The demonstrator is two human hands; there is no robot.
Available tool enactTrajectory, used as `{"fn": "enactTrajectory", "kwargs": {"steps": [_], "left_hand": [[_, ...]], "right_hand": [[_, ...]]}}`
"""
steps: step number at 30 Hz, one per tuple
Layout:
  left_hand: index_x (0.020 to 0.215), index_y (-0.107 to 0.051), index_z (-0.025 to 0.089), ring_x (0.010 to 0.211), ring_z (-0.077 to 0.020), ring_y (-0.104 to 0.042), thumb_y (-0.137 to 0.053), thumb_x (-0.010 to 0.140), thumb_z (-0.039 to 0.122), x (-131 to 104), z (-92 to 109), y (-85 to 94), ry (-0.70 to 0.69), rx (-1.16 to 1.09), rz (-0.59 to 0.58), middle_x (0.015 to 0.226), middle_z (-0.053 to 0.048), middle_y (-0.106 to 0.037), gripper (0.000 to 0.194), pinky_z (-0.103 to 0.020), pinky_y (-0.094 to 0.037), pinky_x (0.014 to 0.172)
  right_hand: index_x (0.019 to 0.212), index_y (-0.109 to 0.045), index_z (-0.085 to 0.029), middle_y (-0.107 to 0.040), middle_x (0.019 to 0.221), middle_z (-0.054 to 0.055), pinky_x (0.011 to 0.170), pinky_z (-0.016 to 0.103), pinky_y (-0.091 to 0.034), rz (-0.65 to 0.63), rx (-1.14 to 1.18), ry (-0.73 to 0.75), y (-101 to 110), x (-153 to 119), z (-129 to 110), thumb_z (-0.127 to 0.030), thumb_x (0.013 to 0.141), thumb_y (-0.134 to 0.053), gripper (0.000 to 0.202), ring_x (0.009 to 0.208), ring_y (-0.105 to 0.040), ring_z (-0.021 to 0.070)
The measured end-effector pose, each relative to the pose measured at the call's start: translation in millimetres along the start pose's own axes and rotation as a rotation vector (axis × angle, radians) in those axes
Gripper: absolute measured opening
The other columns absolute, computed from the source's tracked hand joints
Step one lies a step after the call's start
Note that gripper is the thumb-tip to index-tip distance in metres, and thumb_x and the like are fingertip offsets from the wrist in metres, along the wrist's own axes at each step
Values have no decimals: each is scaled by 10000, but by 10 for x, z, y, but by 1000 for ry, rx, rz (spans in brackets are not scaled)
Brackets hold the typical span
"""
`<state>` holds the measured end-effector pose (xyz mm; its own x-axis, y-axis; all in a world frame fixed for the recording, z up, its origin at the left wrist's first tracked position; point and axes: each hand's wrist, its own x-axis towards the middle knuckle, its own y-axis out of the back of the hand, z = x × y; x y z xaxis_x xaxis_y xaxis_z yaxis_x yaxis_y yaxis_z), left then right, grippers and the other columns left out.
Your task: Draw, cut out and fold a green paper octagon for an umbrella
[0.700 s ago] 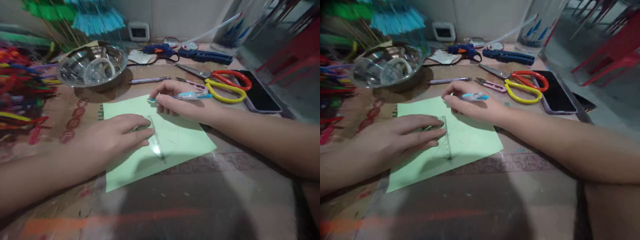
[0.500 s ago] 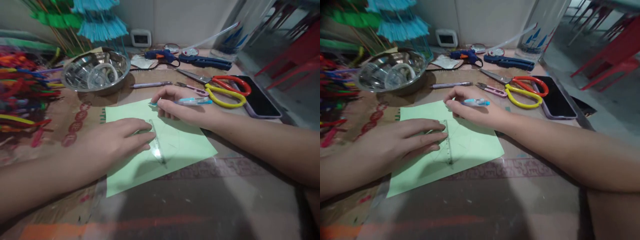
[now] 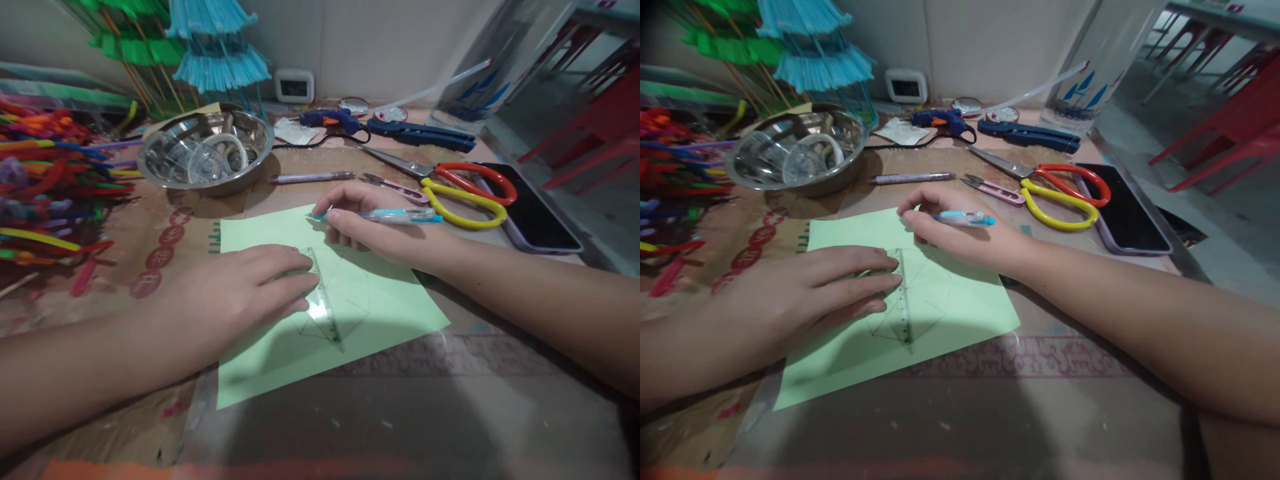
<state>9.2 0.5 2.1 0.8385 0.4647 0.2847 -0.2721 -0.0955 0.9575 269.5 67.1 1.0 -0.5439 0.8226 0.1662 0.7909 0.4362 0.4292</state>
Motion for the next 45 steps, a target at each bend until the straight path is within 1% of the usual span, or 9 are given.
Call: {"fn": "enactTrajectory", "kwargs": {"steps": [8,12,15,21,28,32,36,40,45], "left_hand": [[1359,-663,188,1212,-298,-701,-403,1124,239,-7,-14,-11,-15,7,-16,1373,-144,-699,354,-435,-638,937],[1333,-665,177,1185,-315,-714,-423,1123,273,-5,-11,-37,-16,20,20,1334,-152,-716,335,-451,-650,908],[1358,-657,178,1207,-324,-708,-415,1120,259,-25,-21,-34,-26,22,18,1356,-159,-708,349,-458,-654,904],[1400,-654,206,1223,-293,-712,-378,1105,194,-44,-64,17,-45,-24,-1,1400,-150,-700,405,-428,-648,938],[1428,-616,268,1276,-253,-686,-360,1121,227,-54,-70,0,-12,-35,-6,1440,-105,-684,401,-385,-609,1009],[1434,-600,251,1262,-264,-693,-368,1119,223,-52,-68,1,-33,-13,-46,1430,-121,-687,391,-394,-621,984],[1431,-602,260,1285,-267,-680,-337,1124,224,-57,-56,2,-17,-27,3,1435,-117,-683,407,-406,-613,1009],[1416,-617,248,1258,-278,-697,-336,1117,203,-55,-47,12,-25,-25,-42,1419,-131,-693,413,-425,-626,986],[1412,-615,238,1262,-281,-691,-334,1124,219,-53,-59,-5,-24,-20,-3,1420,-135,-688,403,-420,-627,968]], "right_hand": [[1089,-698,-171,-702,799,17,653,287,-452,-10,-5,-19,6,-1,-7,-371,1028,-606,229,723,-626,157],[1096,-702,-172,-704,807,20,653,288,-450,-3,-7,-20,7,-4,0,-379,1026,-607,239,730,-626,160],[1102,-703,-171,-702,807,18,647,288,-446,-5,-7,-25,7,-7,-11,-381,1026,-607,244,723,-621,156],[1101,-702,-166,-712,824,23,639,284,-437,-3,-24,-28,12,-18,-35,-388,1027,-604,255,718,-614,151],[1076,-709,-169,-719,857,33,646,283,-442,5,-29,-12,6,-9,-24,-374,1024,-609,234,738,-621,154],[1076,-707,-172,-715,841,30,636,283,-442,6,-21,-19,2,-7,-17,-372,1020,-615,227,722,-617,153],[1090,-702,-170,-707,803,21,625,278,-441,-2,-6,-15,4,-10,-11,-377,1023,-615,234,701,-613,150],[1068,-706,-170,-714,810,21,620,272,-442,13,-6,-15,-1,-8,-11,-350,1020,-615,207,703,-618,148],[1059,-703,-170,-709,815,20,642,270,-445,7,6,-21,-6,-3,-27,-348,1023,-623,198,722,-618,145]]}}
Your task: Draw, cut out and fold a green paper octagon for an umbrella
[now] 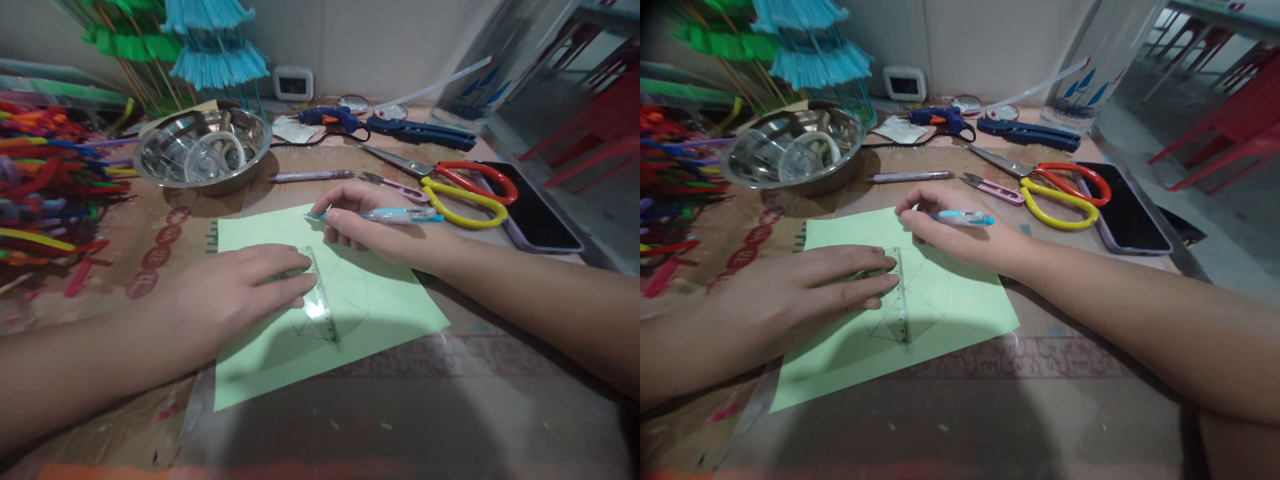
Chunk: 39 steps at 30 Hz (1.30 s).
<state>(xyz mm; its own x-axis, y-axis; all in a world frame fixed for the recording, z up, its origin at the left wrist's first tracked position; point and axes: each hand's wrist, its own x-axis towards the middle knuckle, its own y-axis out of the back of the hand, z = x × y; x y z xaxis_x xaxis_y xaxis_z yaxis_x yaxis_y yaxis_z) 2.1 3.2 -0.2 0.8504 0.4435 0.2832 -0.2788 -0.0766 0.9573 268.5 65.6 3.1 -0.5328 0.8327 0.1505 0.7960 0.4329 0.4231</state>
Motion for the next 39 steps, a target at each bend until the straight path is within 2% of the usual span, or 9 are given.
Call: {"fn": "enactTrajectory", "kwargs": {"steps": [6,12,15,20,26,30,35,39], "left_hand": [[1426,-622,261,1244,-278,-700,-350,1124,237,27,-11,34,5,-1,-56,1427,-119,-688,406,-389,-616,960],[1446,-610,336,1265,-276,-685,-334,1130,286,-19,-30,-30,43,-34,-9,1445,-77,-680,422,-391,-601,970],[1466,-584,329,1276,-285,-678,-333,1131,293,-31,-33,-39,25,-1,11,1457,-86,-672,420,-404,-607,951],[1421,-622,286,1250,-304,-698,-334,1117,265,11,2,56,22,27,-46,1444,-102,-687,419,-424,-619,946],[1316,-695,267,1229,-268,-717,-351,1103,229,53,40,148,-14,27,-44,1397,-68,-723,406,-380,-612,978],[1294,-718,268,1186,-263,-728,-353,1090,205,44,52,129,-8,27,-51,1357,-70,-738,423,-349,-619,903],[1348,-687,265,1140,-266,-734,-349,1096,219,43,77,96,-12,26,5,1339,-77,-740,424,-321,-600,816],[1333,-697,252,1109,-254,-750,-285,1100,174,67,81,146,-64,107,-47,1308,-82,-757,480,-308,-588,784]], "right_hand": [[1056,-694,-180,-710,834,25,628,271,-449,-6,31,-28,0,-11,-22,-353,1026,-632,186,708,-622,143],[1080,-682,-186,-733,864,32,622,274,-465,-21,51,-6,3,-12,26,-374,1037,-619,203,705,-634,145],[1078,-682,-184,-735,854,31,627,275,-470,-20,48,1,4,-9,38,-368,1038,-618,198,712,-641,146],[1074,-683,-179,-740,853,31,620,271,-469,-20,39,8,8,-8,29,-374,1039,-617,209,707,-640,143],[1085,-680,-188,-734,861,25,625,266,-465,-23,45,0,11,-15,29,-367,1042,-616,195,699,-630,137],[1081,-687,-196,-725,852,25,642,273,-464,-21,35,-15,15,-14,32,-391,1030,-642,206,724,-638,148],[1079,-689,-195,-716,864,30,656,282,-464,-22,28,-11,12,-7,35,-394,1032,-633,212,738,-634,154],[1072,-688,-196,-711,865,29,655,284,-463,-23,38,1,10,-8,38,-401,1035,-624,217,736,-631,155]]}}
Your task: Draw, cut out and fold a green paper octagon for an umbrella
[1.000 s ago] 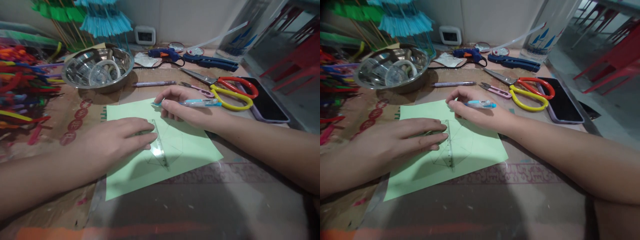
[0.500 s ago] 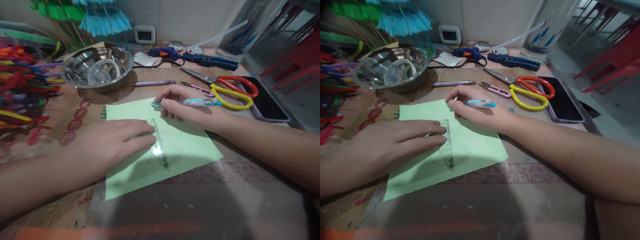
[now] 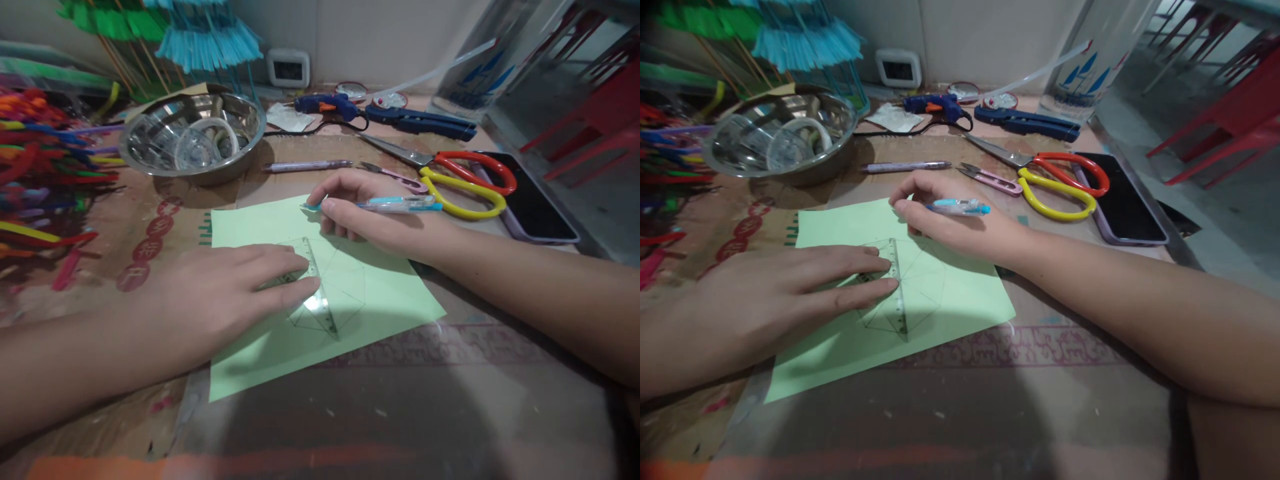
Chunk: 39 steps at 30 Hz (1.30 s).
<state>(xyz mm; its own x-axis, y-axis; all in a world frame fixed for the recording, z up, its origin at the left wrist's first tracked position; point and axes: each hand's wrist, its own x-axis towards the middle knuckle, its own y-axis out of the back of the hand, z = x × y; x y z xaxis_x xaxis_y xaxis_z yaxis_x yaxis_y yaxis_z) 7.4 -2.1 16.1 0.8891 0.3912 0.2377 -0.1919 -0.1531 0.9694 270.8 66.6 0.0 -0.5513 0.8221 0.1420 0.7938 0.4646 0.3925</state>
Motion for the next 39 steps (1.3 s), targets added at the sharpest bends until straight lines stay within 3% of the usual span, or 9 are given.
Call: {"fn": "enactTrajectory", "kwargs": {"steps": [11,21,39], "left_hand": [[1317,-705,231,1117,-253,-740,-253,1131,210,-10,-8,-33,-30,28,26,1289,-89,-755,490,-314,-568,789],[1341,-682,217,1155,-248,-716,-259,1121,161,4,7,-13,-23,30,-3,1315,-93,-732,479,-314,-559,824],[1347,-651,203,1227,-249,-681,-280,1119,157,-24,8,-63,-39,6,23,1351,-91,-711,438,-322,-555,902]], "right_hand": [[1073,-682,-194,-696,831,22,639,278,-456,-1,0,-2,-1,-9,-15,-432,1023,-639,247,724,-621,155],[1078,-681,-180,-726,892,39,631,267,-451,-4,2,27,-3,5,14,-366,1043,-610,203,727,-631,140],[1075,-688,-172,-708,832,30,643,279,-457,7,-21,5,-3,3,-30,-341,1034,-615,189,709,-625,146]]}}
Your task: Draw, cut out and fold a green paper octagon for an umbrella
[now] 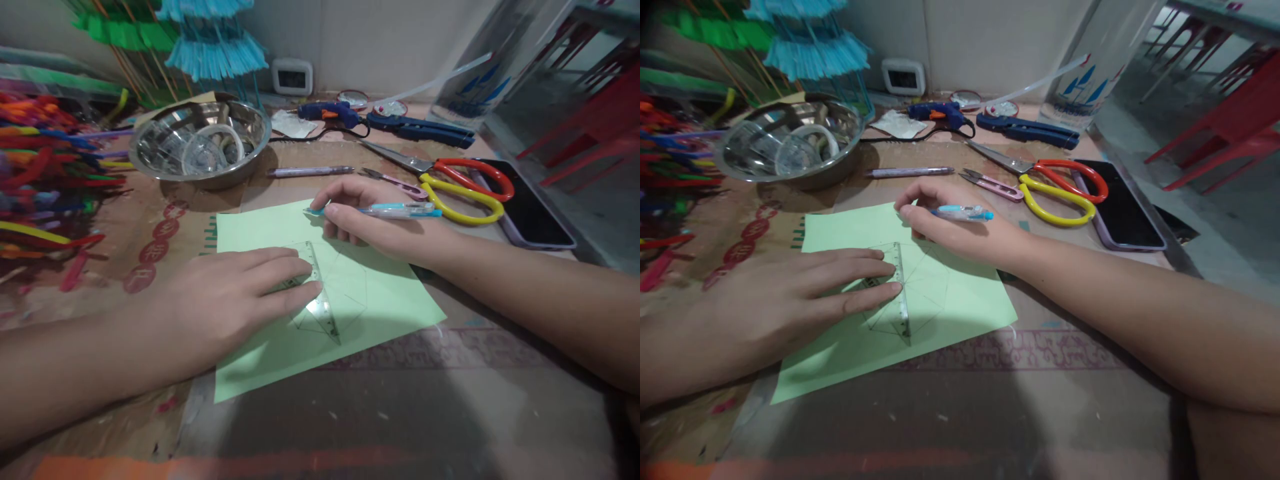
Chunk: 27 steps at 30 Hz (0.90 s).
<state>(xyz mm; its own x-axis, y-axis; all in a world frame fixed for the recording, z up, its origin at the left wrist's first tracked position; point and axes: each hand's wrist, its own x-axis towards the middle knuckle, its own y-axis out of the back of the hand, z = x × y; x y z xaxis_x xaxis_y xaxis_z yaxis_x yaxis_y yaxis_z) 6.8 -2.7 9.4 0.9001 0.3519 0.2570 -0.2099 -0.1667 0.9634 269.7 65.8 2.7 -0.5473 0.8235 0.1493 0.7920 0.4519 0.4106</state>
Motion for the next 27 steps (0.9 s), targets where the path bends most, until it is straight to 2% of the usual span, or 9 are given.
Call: {"fn": "enactTrajectory", "kwargs": {"steps": [8,17,27], "left_hand": [[1410,-603,236,1324,-233,-611,-252,1132,182,-73,11,-91,26,-6,14,1415,-65,-667,451,-319,-523,983],[1375,-618,220,1286,-225,-633,-245,1134,166,-38,21,-51,18,11,20,1371,-62,-695,447,-302,-531,939],[1400,-622,234,1313,-228,-627,-269,1132,185,-86,18,-99,35,-25,20,1386,-75,-693,446,-298,-558,944]], "right_hand": [[1105,-693,-167,-705,819,23,662,291,-463,3,-20,-11,6,-4,3,-371,1034,-605,234,730,-630,156],[1101,-694,-160,-708,820,23,647,285,-452,-2,-37,1,8,-3,5,-373,1032,-599,243,715,-627,150],[1092,-702,-182,-744,875,42,644,293,-459,-1,-9,-17,5,-9,12,-380,1024,-613,228,747,-650,167]]}}
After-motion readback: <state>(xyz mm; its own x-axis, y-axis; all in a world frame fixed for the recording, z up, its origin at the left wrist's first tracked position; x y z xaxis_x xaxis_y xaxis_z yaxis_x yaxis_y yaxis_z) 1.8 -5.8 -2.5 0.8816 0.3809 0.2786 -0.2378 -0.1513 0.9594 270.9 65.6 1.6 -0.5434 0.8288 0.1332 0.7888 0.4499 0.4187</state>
